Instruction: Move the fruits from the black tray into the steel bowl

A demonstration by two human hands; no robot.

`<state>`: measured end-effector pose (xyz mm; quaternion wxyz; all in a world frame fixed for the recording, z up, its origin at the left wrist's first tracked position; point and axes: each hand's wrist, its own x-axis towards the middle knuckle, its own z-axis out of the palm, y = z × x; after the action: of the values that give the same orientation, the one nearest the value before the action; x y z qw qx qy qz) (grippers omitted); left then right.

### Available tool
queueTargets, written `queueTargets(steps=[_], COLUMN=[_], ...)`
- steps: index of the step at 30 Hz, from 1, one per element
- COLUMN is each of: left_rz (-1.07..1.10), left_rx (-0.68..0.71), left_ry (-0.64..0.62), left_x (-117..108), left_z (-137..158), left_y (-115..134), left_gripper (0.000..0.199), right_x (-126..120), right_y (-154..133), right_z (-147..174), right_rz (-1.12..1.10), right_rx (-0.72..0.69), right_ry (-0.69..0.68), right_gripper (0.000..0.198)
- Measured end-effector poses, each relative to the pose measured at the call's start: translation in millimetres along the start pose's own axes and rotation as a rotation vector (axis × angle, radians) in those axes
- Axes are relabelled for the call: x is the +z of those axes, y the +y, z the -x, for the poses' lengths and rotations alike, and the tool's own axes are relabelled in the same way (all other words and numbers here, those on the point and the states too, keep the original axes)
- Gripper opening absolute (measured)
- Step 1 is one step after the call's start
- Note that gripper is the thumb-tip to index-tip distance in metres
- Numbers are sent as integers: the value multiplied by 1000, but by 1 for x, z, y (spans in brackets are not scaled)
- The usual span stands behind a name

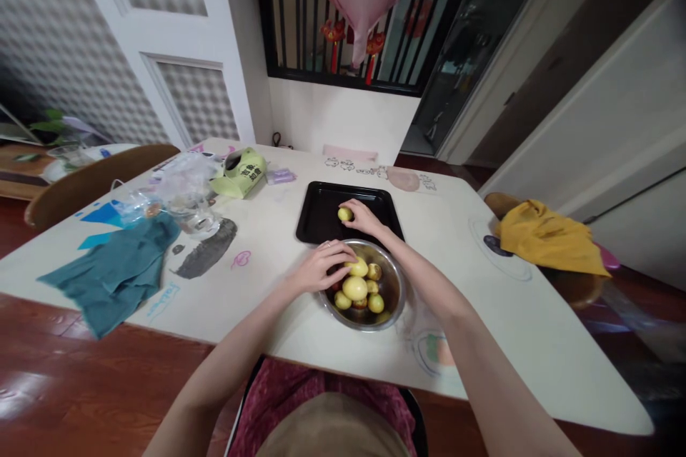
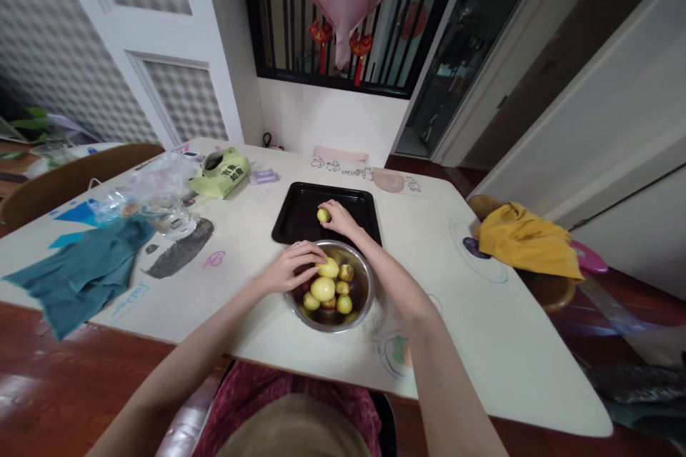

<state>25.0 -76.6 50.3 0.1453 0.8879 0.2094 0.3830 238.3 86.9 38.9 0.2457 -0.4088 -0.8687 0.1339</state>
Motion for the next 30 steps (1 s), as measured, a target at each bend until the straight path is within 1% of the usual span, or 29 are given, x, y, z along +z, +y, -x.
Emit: queueTargets(steps=[4, 8, 11, 13, 15, 18, 21, 25, 30], left_rz=[15, 41, 76, 98, 124, 181, 215, 224, 217], left_rx=[6, 3, 8, 13, 19, 32, 47, 48, 5], left_ry=[-2, -1, 10, 15, 6, -13, -38, -54, -63], left_x=[-1, 0, 1, 1, 1, 2, 2, 3, 3], left_z=[-1, -1, 0, 1, 1, 0, 0, 0, 1], left_y=[2, 2, 1, 1, 1, 1, 1, 0, -2], left_gripper=[25, 25, 24, 23, 23, 31, 37, 37, 36], right_x=[-8, -31, -51, -60, -65, -64, -57, -46, -35], right_y=[-3, -16, -38, -58, -78, -103, -122, -137, -136], right_z=[10, 35, 70, 98, 128, 167, 191, 201, 200], right_rz=[-43, -84, -183, -236, -262, -267, -292, -353, -403], right_rx=[6, 15, -7, 2, 33, 121, 227, 283, 310], right_ry=[59, 164, 301, 332, 328, 334, 339, 307, 287], right_gripper=[45, 41, 40, 40, 40, 42, 41, 38, 38])
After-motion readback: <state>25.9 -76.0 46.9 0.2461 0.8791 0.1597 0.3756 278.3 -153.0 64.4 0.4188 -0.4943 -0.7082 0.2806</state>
